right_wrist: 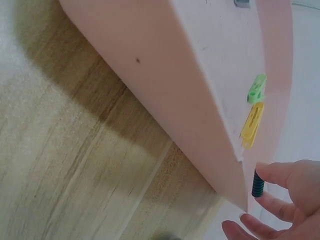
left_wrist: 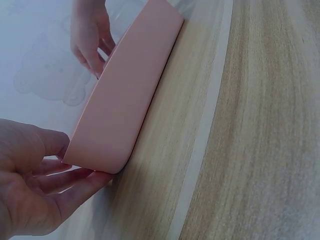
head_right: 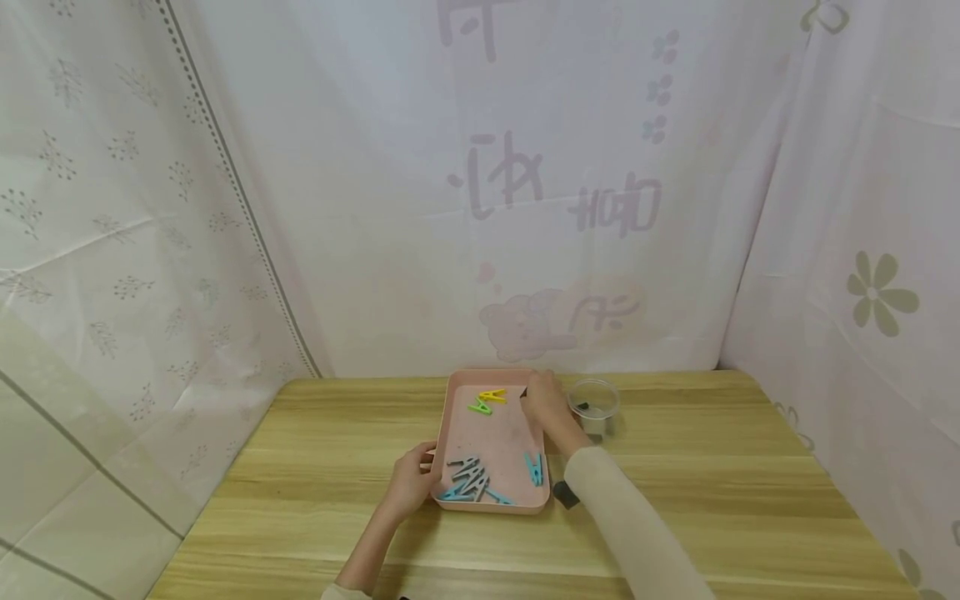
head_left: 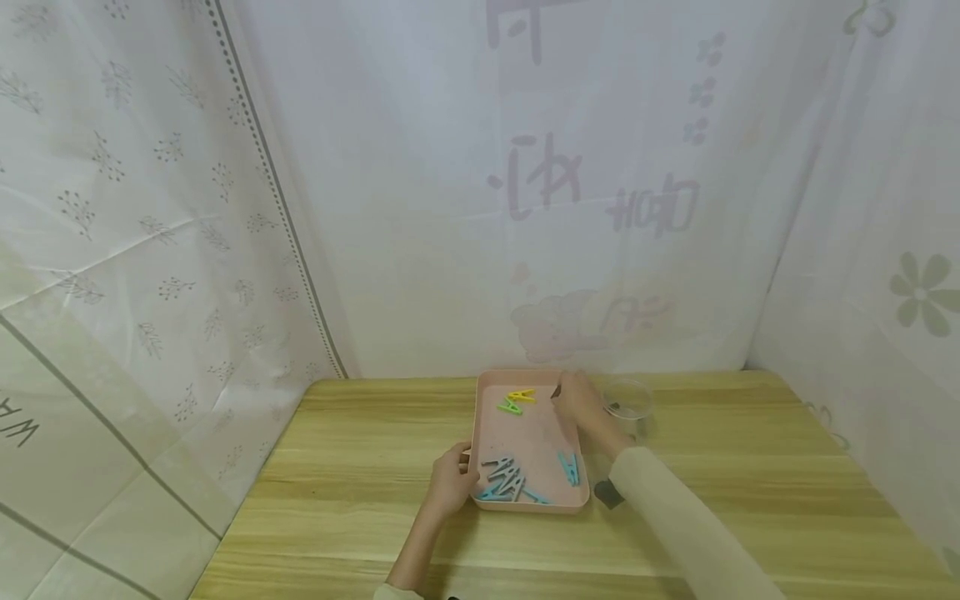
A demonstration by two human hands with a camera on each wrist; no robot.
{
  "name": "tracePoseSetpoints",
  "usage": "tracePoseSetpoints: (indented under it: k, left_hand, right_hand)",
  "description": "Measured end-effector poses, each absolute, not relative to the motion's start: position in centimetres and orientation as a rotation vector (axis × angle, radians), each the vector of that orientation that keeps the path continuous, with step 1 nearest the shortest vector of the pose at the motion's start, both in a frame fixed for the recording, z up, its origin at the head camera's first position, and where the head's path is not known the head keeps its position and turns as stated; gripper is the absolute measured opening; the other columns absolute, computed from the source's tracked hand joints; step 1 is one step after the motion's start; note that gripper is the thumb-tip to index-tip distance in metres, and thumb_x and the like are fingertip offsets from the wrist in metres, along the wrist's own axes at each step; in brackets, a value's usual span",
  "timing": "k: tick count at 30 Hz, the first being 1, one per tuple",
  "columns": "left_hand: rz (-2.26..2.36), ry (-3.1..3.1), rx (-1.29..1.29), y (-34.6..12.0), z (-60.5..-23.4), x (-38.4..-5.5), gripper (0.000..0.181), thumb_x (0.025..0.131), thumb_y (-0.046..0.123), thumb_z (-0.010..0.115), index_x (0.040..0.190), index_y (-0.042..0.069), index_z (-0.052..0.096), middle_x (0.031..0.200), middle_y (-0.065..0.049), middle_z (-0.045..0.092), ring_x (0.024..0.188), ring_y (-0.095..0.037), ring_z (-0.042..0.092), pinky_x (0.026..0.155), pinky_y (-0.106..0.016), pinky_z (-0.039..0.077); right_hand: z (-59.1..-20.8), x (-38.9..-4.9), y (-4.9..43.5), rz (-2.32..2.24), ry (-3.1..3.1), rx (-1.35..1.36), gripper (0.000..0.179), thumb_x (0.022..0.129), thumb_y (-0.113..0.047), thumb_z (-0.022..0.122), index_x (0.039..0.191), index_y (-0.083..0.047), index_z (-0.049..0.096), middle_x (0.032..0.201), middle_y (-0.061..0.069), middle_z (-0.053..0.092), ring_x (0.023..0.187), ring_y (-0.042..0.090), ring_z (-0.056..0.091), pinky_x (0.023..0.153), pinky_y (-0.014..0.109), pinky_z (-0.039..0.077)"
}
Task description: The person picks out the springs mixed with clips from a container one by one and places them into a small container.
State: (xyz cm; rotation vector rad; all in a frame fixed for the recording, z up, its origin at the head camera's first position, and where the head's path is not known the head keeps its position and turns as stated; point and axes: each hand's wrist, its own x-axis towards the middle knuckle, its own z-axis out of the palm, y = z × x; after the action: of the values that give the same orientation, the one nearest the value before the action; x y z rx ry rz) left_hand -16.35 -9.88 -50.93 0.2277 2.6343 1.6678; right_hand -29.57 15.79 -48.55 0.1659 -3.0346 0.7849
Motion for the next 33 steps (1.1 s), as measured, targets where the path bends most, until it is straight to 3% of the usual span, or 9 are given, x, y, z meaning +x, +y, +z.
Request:
tracePoseSetpoints:
  k: [8, 27, 33]
  left_hand:
    - [1.693, 2.626, 0.222, -9.8, -51.0, -16.5, 0.045, 0.09, -0.008, 0.057, 0.135, -0.013, 0.052, 0.111, -0.029, 0.065, 0.102, -0.041, 0.066, 0.074, -0.038, 0.061]
    - [1.661, 2.663, 0.208, -9.7, -50.9, -16.2, 0.045, 0.088, -0.01, 0.057, 0.132, -0.014, 0.053, 0.109, -0.029, 0.065, 0.1, -0.04, 0.066, 0.072, -0.042, 0.06]
    - [1.664, 2.655, 0.206, -9.7, -50.9, -16.2, 0.045, 0.088, -0.009, 0.057, 0.133, -0.015, 0.052, 0.109, -0.029, 0.065, 0.101, -0.041, 0.067, 0.073, -0.042, 0.061]
  right_hand:
    - [-48.2, -28.8, 15.6, 0.775, -2.991, 0.142, 0.019, 0.095, -0.016, 0.067, 0.103, 0.0, 0.063, 0.103, 0.018, 0.054, 0.087, 0.029, 0.055, 0.071, 0.04, 0.053]
    - [-47.7, -27.5, 15.3, 0.805, -2.879, 0.207, 0.022, 0.092, -0.015, 0.071, 0.106, 0.001, 0.067, 0.105, 0.02, 0.062, 0.091, 0.032, 0.058, 0.075, 0.045, 0.053]
    - [-47.5, -27.1, 15.4, 0.819, -2.813, 0.219, 0.023, 0.091, -0.013, 0.072, 0.106, 0.004, 0.066, 0.099, 0.019, 0.065, 0.084, 0.029, 0.057, 0.067, 0.039, 0.05]
